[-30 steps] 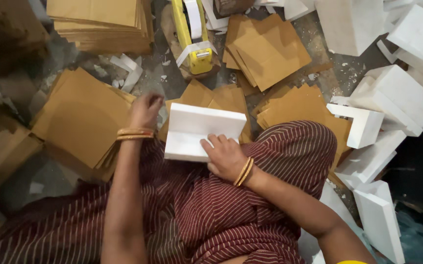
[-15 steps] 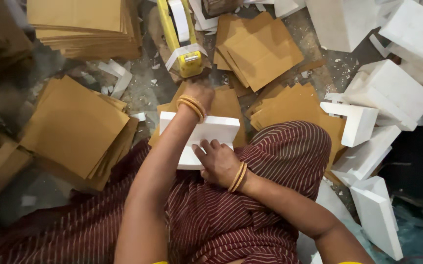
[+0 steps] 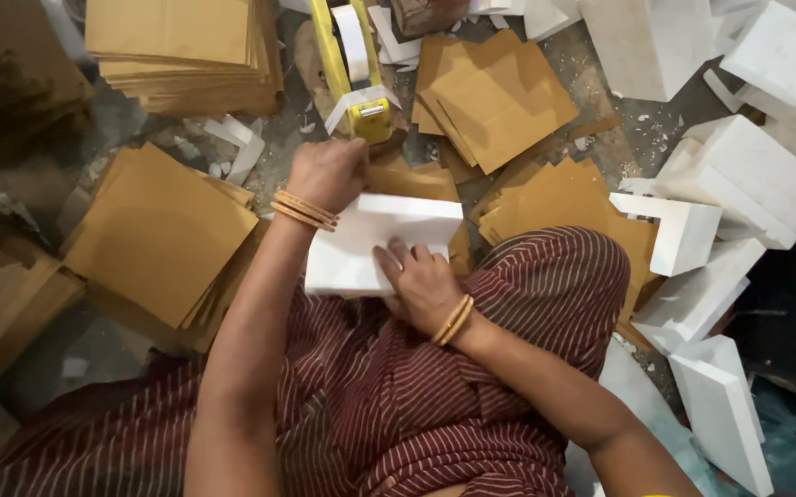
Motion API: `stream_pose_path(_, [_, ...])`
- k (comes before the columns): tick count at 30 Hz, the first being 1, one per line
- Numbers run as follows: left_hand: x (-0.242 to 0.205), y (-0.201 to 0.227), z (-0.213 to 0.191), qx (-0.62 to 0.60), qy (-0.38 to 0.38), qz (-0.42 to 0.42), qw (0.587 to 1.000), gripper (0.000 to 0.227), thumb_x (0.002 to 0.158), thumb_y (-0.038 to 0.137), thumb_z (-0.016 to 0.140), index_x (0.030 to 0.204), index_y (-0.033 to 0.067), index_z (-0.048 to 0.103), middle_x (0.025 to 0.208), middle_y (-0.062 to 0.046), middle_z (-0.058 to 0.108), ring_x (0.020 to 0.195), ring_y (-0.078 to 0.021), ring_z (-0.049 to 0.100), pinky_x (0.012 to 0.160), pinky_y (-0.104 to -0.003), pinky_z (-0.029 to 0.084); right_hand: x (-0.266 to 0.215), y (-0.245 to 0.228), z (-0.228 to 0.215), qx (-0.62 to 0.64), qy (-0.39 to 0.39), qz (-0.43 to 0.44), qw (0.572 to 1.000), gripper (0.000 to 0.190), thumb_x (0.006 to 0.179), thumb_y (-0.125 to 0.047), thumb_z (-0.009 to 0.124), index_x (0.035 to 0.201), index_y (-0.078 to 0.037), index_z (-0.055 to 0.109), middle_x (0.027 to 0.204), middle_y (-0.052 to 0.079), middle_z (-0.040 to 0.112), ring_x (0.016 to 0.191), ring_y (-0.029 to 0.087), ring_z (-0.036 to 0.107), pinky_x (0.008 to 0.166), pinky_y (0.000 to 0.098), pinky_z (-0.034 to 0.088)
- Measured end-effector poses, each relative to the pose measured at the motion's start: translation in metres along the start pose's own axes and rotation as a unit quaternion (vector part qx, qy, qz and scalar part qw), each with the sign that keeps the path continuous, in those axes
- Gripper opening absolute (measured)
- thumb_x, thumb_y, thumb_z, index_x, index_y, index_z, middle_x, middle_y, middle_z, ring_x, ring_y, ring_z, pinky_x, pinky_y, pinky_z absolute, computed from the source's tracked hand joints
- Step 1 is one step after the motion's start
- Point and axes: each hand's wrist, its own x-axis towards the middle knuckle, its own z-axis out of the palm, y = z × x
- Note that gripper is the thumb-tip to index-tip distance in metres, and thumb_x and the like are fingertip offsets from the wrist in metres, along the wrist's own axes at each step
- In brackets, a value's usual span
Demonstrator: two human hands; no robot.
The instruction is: The person sits on the floor and assembles small cardboard boxes by inserting white foam inserts into the flaps. They repeatedly pick up a flat cardboard sheet, place a foam piece inside, fold the flaps, and secure the box with tape from a nearby dispenser.
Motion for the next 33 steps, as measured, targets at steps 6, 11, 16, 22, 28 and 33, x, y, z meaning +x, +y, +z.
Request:
stream_pose_path(6, [-0.01, 0.018, 0.007, -0.024, -0.095, -0.107, 0.989, 0.038, 0.087, 0.048, 0.074, 0.102, 0.0126, 0.071, 0.091, -0.015, 0.071, 0.088, -0.0368, 0.068, 0.079, -0.051, 0.051, 0.032, 0.013, 0.048, -0.07, 0.021, 0.009, 0.997, 0.095, 0.069, -0.044, 0.08, 0.149, -0.008, 0.044, 0.141, 0.02, 0.048, 0.109, 0.031, 0.055, 0.068, 0.0394, 0.054])
stream_pose_path(11, [-0.024, 0.029, 0.018, 0.031, -0.055, -0.055, 0.996, 0.056, 0.075, 0.051, 0.083, 0.107, 0.0073, 0.069, 0.107, -0.016, 0.067, 0.102, -0.0369, 0.064, 0.089, -0.051, 0.043, 0.057, 0.019, 0.069, -0.071, -0.059, 0.005, 0.996, 0.09, 0.081, -0.046, 0.077, 0.153, -0.007, 0.039, 0.145, 0.018, 0.041, 0.119, 0.036, 0.049, 0.067, 0.043, 0.053])
stream_pose_path(16, [-0.028, 0.029, 0.024, 0.033, 0.021, -0.067, 0.997, 0.042, 0.074, 0.036, 0.083, 0.105, 0.0104, 0.069, 0.104, -0.011, 0.068, 0.1, -0.0346, 0.063, 0.089, -0.048, 0.042, 0.059, 0.016, 0.06, -0.043, -0.004, -0.002, 0.999, 0.087, 0.071, -0.041, 0.079, 0.143, -0.007, 0.044, 0.143, 0.018, 0.042, 0.126, 0.037, 0.046, 0.081, 0.048, 0.051])
stream_pose_path(22, [-0.044, 0.035, 0.013, 0.008, 0.08, -0.027, 0.996, 0.044, 0.073, 0.022, 0.085, 0.113, 0.012, 0.068, 0.101, -0.009, 0.066, 0.1, -0.0325, 0.061, 0.09, -0.046, 0.041, 0.033, 0.047, 0.023, 0.112, 0.059, 0.122, 0.984, 0.043, 0.089, -0.028, 0.08, 0.125, -0.022, 0.058, 0.125, 0.004, 0.059, 0.119, 0.024, 0.059, 0.1, 0.0408, 0.052])
stream_pose_path(28, [-0.048, 0.037, 0.015, 0.013, 0.063, -0.023, 0.998, 0.045, 0.075, 0.023, 0.086, 0.113, 0.0102, 0.067, 0.103, -0.009, 0.066, 0.102, -0.0319, 0.061, 0.094, -0.045, 0.041, 0.051, 0.071, -0.009, 0.143, 0.192, 0.111, 0.965, 0.058, 0.074, -0.008, 0.07, 0.13, -0.007, 0.055, 0.124, 0.016, 0.058, 0.119, 0.037, 0.057, 0.096, 0.047, 0.051])
stream_pose_path(33, [-0.055, 0.024, 0.006, 0.101, 0.114, -0.076, 0.985, 0.057, 0.062, 0.033, 0.091, 0.109, 0.0096, 0.069, 0.117, -0.013, 0.066, 0.111, -0.033, 0.059, 0.1, -0.047, 0.041, 0.057, 0.076, 0.003, 0.199, 0.16, 0.129, 0.958, 0.054, 0.077, 0.003, 0.06, 0.129, -0.009, 0.055, 0.126, 0.015, 0.058, 0.121, 0.038, 0.056, 0.098, 0.047, 0.051])
